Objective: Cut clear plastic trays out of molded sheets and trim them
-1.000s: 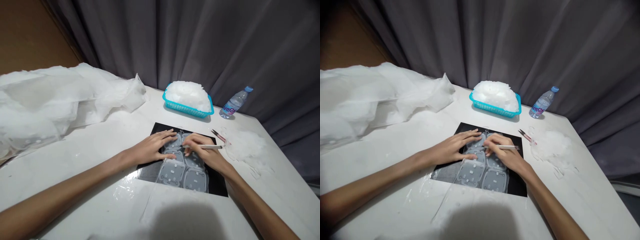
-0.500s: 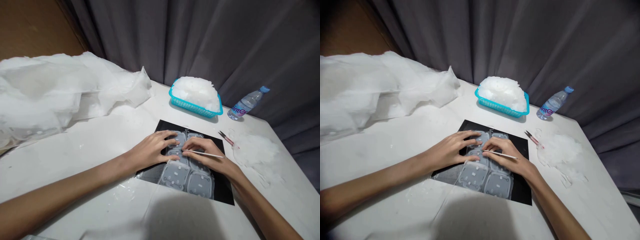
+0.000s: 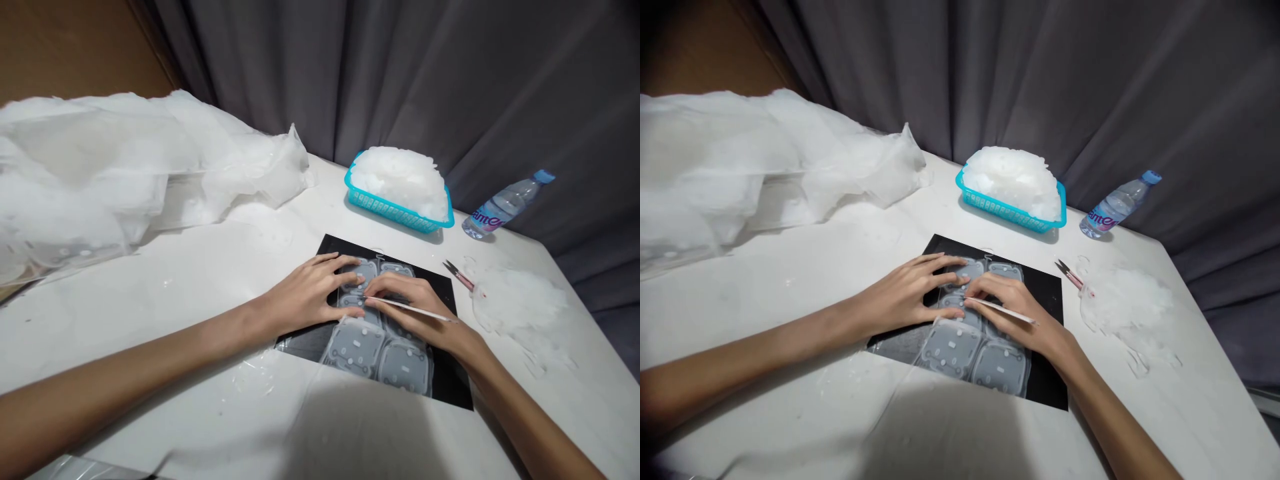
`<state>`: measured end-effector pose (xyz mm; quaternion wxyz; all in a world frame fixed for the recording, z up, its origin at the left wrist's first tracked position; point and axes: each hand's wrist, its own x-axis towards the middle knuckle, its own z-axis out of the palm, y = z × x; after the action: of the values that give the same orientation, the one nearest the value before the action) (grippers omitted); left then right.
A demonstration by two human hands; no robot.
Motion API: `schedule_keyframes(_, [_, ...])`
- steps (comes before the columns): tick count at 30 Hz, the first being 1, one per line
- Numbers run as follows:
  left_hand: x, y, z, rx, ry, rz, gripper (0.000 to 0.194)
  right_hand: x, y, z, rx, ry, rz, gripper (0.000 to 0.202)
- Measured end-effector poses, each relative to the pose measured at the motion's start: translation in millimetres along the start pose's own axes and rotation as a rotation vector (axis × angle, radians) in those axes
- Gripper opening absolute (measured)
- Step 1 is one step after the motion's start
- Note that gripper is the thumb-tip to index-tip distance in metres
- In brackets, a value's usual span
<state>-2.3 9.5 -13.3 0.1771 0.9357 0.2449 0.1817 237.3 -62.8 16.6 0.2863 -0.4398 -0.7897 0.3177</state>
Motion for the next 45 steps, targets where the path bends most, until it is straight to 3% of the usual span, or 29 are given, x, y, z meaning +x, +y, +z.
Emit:
schedule_keyframes(13, [1.7,0.7,-4.2,0.028,-0.034,0.014,0.058,-5.7,-9.0,1.4,-0.35,-0.049,-0.106,0.02])
schedule_keyframes(18, [1.8,0.7,-4.1,0.024,-0.043,0.011,0.062,-9.6,-7.2,-5.9,-0.272,-0.046,-0.066,0.015])
schedule_keyframes(25, [3.6,-1.5,-2.1,-0.011,-0.018,0.011,0.06,-6.8,-3.0,1.2,-0.317,-0.03,-0.113,0.015])
schedule_keyframes(33, [3.0,-0.8,-2.3,-0.083,-0.028,-0.001,0.051,-8.4,11.9,22.1,-0.693,-0.003,-0.24,0.027])
schedule_keyframes(35, [2.2,3.1,-3.1,-0.084,0.036,-0.059,0.057,-8.8,15.7,24.7,-0.72,0.011,-0.239,0.034])
schedule_keyframes(39, [1.1,9.7,-6.5,-0.11,0.173,-0.331,0.057,-7.3,19.2,26.2,-0.771,0.068,-0.189,0.04])
schedule_keyframes(42, [3.2,11.4,-8.0,-0.363,0.077,-0.46,0.045,-6.2,17.8,29.0,-0.786,0.191,-0.185,0.036])
schedule_keyframes(45, [7.1,14.4,-7.6,-0.557,0.034,-0.465,0.038,-5.6,14.6,33.4,-0.771,0.239,-0.215,0.033])
